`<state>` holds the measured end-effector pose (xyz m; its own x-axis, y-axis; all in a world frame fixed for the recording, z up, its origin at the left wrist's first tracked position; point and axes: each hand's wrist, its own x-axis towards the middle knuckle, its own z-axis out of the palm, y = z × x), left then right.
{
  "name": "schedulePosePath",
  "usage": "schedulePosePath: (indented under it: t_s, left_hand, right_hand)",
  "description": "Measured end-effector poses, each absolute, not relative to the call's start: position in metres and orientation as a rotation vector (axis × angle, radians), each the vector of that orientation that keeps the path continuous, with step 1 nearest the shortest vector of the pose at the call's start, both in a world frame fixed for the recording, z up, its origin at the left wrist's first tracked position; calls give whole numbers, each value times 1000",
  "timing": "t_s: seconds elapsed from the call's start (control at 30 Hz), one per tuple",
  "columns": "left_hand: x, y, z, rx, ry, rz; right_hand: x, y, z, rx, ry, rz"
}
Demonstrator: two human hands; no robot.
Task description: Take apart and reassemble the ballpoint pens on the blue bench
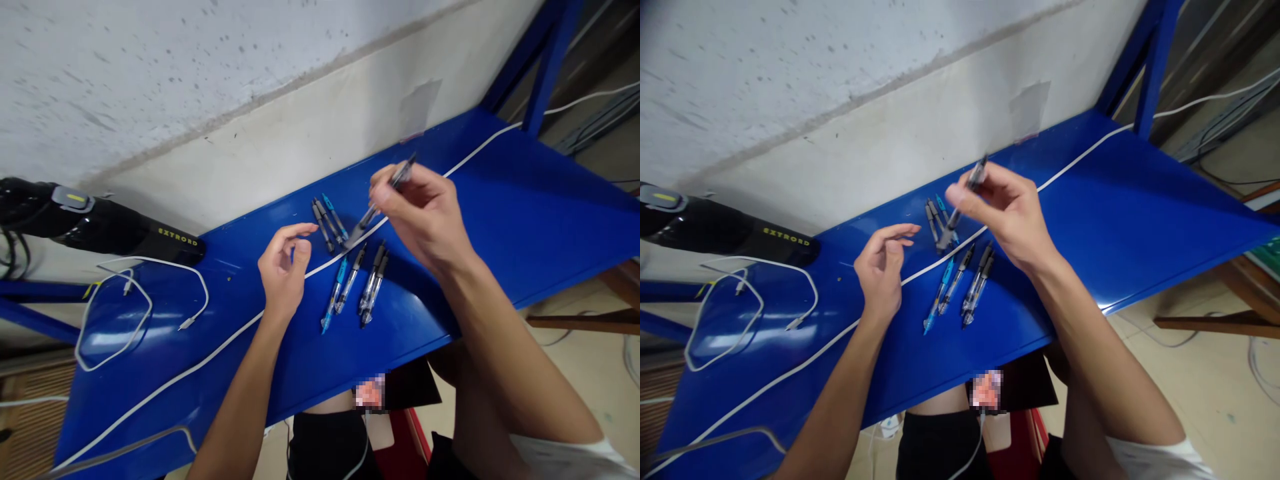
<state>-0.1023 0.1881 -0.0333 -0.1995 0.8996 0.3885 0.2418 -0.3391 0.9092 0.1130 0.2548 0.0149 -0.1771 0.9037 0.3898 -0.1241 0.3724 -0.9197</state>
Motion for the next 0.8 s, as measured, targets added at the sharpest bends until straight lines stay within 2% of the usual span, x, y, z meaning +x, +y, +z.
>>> schedulePosePath:
  t_s: [0.13, 0.33, 0.57, 0.8]
  left_hand:
    - [-115, 195, -35, 1952, 1639, 1328]
    - [-114, 201, -53, 2183, 1710, 895]
    - [-111, 201, -54, 2198, 1763, 941]
    - [-108, 198, -50, 2154, 1858, 984]
  right_hand:
    - [122, 265, 20, -752, -1167, 1220]
    - [155, 274, 8, -711, -1024, 1363]
    - [170, 274, -8, -695, -922, 1385]
    - [164, 269, 1, -887, -1081, 1632]
